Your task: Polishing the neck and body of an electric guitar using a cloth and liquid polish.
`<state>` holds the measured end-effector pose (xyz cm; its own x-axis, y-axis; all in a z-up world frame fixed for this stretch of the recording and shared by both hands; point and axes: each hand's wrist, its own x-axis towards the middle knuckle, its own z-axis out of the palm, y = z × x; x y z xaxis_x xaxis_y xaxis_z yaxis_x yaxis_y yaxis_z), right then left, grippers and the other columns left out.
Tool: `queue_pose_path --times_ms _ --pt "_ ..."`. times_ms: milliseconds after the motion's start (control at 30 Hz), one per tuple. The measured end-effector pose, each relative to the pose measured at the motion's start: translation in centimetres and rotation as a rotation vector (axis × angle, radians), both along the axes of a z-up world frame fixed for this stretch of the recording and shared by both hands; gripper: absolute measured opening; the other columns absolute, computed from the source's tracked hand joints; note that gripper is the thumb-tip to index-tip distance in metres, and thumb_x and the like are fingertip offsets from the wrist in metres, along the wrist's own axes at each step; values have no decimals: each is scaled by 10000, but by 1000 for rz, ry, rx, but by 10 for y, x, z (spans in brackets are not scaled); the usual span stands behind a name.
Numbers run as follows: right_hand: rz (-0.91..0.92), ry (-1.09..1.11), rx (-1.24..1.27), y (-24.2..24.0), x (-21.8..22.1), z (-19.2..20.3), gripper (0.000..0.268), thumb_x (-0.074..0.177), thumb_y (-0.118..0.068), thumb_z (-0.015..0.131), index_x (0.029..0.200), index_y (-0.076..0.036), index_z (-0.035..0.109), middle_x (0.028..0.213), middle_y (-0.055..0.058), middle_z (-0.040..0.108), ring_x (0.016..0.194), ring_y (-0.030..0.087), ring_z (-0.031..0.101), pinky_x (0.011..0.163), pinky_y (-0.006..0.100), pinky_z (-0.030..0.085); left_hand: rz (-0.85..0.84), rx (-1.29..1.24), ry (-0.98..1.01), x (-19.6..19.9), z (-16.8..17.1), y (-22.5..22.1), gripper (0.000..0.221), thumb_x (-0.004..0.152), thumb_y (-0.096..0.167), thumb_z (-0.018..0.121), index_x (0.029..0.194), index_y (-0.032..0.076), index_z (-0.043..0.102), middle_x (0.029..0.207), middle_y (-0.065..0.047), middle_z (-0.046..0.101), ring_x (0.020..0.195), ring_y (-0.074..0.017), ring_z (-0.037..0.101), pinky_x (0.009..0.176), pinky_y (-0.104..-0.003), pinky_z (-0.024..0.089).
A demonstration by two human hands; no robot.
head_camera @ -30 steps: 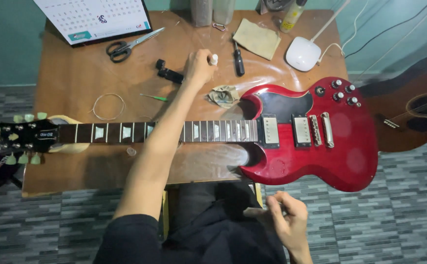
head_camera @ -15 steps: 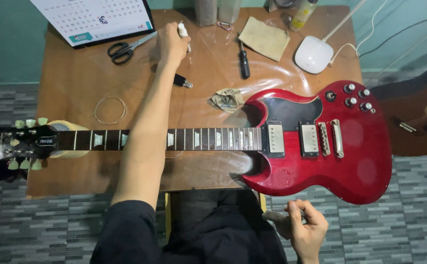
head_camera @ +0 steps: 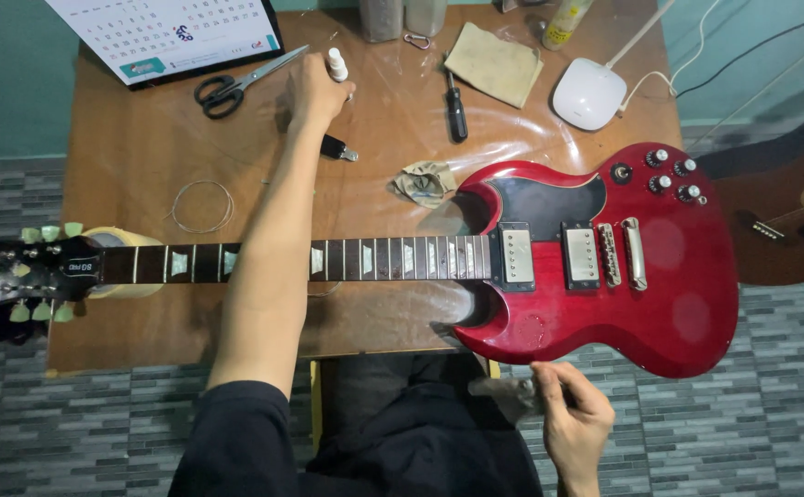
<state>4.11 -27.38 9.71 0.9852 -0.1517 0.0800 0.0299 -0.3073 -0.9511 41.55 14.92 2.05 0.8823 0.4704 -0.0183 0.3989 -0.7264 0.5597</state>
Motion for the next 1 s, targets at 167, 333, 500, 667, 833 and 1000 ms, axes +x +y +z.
queue_pose_path --times_ms 167,333,500,667,833,1000 --pt "-11 -66 -65 1 13 12 120 946 -3 687 1046 19 748 955 103 740 859 157 672 794 250 524 -27 202 -20 -57 44 -22 389 785 439 879 996 144 739 990 -182 739 965 -423 686 745 -559 537" --pt "109 -96 -23 14 19 24 270 947 10 655 1216 25 655 1007 160 780 933 208 780 885 269 629 -432 -747 69 -232 142 -151 462 739 77 878 1150 95 667 1049 -48 803 972 -191 798 830 -370 700" --pt "50 -208 -176 5 5 17 303 746 -70 891 993 -19 721 834 72 744 664 65 670 590 172 538 -696 -1057 54 -344 107 -226 188 825 90 782 1013 74 781 981 -41 804 901 -102 731 848 -243 575" --pt "146 -230 -282 -12 15 33 196 779 -73 862 898 -17 716 795 80 748 660 124 695 641 222 573 -663 -1028 137 -356 99 -217 80 875 158 811 873 112 746 784 52 704 685 -43 586 664 -220 476" --pt "7 -202 -218 -11 20 29 235 830 -5 842 1016 20 701 933 126 723 790 158 694 736 241 592 -654 -1008 80 -354 77 -237 57 900 121 784 904 97 733 810 25 740 664 -55 622 658 -234 512" --pt "46 -473 -942 27 24 -11 482 1054 -147 586 1455 107 506 1524 328 486 1395 503 441 1139 515 355 -391 -497 -386 -331 71 -262 118 967 130 703 1070 83 735 991 -88 721 909 -275 746 713 -326 600"
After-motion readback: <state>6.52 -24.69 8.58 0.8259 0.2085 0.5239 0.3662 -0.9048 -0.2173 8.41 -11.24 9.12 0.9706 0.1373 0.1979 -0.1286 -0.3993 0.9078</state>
